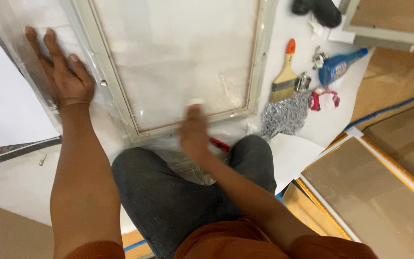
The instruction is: The person removes a cardboard backing from a picture frame, brushes and wipes the glass surface, then places a white sheet of paper inside the frame. The person uses a utility knife, brush, and tissue during the process.
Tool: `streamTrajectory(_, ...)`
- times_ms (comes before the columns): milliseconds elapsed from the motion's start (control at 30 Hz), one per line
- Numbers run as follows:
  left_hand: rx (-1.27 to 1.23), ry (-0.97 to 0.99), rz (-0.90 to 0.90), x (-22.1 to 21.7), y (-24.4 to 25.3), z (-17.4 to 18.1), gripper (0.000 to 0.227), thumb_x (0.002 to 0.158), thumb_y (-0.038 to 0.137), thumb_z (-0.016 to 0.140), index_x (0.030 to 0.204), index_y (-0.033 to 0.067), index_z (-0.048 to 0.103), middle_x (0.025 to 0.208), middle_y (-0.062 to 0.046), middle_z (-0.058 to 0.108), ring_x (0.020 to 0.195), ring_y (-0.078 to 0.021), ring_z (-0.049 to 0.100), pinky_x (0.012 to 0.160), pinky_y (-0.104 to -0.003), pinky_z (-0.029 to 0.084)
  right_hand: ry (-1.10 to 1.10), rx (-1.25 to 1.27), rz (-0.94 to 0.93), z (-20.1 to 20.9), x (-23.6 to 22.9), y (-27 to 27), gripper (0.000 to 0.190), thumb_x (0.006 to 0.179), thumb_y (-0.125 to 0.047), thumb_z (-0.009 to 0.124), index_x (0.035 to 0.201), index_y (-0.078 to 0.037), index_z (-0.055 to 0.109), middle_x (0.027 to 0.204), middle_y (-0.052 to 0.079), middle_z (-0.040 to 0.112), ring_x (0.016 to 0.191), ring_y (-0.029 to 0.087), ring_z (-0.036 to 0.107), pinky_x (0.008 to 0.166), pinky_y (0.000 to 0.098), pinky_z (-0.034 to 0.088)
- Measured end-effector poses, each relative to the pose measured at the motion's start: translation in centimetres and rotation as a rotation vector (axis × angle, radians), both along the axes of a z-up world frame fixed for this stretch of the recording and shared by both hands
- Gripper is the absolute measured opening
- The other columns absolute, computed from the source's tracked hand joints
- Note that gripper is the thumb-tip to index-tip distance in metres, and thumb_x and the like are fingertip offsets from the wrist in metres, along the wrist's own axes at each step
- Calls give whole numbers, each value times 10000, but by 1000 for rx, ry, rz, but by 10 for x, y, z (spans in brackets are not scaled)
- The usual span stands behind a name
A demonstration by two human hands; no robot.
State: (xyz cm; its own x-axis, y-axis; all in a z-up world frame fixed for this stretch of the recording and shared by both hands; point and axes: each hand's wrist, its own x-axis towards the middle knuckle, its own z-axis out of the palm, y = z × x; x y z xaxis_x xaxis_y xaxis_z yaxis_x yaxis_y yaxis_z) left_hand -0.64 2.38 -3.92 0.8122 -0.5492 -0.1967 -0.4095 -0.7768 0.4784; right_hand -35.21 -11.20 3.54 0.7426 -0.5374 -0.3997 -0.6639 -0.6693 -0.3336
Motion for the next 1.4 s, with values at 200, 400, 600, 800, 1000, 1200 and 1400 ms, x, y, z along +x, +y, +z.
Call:
streamTrajectory(200,-41,86,32,-3,-7,16,486,1241,187,344,1705,142,207,1770,-132,76,1654,-338,110,1395,-480,197,73,41,294,12,51,39,617,1019,-226,425,1588,-3,339,1677,177,318,1583,332,233,1291,517,143)
streamTrajectory(400,-380,336,251,-21,-25,76,497,1110,133,439,1596,42,401,1671,-150,427,1542,-300,475,1308,-381,392,-1,-246,137,15,-10,-59,560,1011,-177,498,1535,6,425,1582,200,409,1498,434,324,1244,576,203)
streamTrajectory(600,-420,278,16,-165,35,189,546,1093,304,587,1521,2,435,1554,-225,482,1465,-368,467,1209,-465,385,-28,-391,77,-14,-52,-134,342,959,-122,568,1278,-93,687,1371,103,661,1391,446,497,1259,552,259)
streamTrajectory(800,-115,330,-39,-305,129,279,597,983,328,603,1495,54,468,1550,-213,457,1454,-389,402,1189,-483,303,-280,458,-829,-8,-80,-166,346,975,-101,585,1299,-98,708,1302,117,716,1202,301,711,1123,449,578)
streamTrajectory(1000,-84,212,-65,-334,141,263,597,945,393,604,1449,78,547,1580,-150,454,1524,-357,310,1250,-511,189,-746,1468,-1041,37,-159,-173,512,937,-8,545,1448,18,515,1357,176,642,1229,315,652,1023,484,556)
streamTrajectory(1200,-33,175,-99,-338,143,255,606,944,404,627,1444,69,564,1601,-172,420,1522,-380,297,1242,-519,198,-970,1301,-1314,33,-247,-188,253,946,-87,607,1198,-61,600,1116,118,616,987,277,643,830,418,537)
streamTrajectory(1400,-160,134,140,-352,155,243,752,896,431,692,1481,7,485,1607,-249,352,1483,-423,314,1208,-505,279,-616,703,-1489,41,-336,-172,131,964,-288,650,1057,-196,656,831,-26,584,726,159,592,510,283,411)
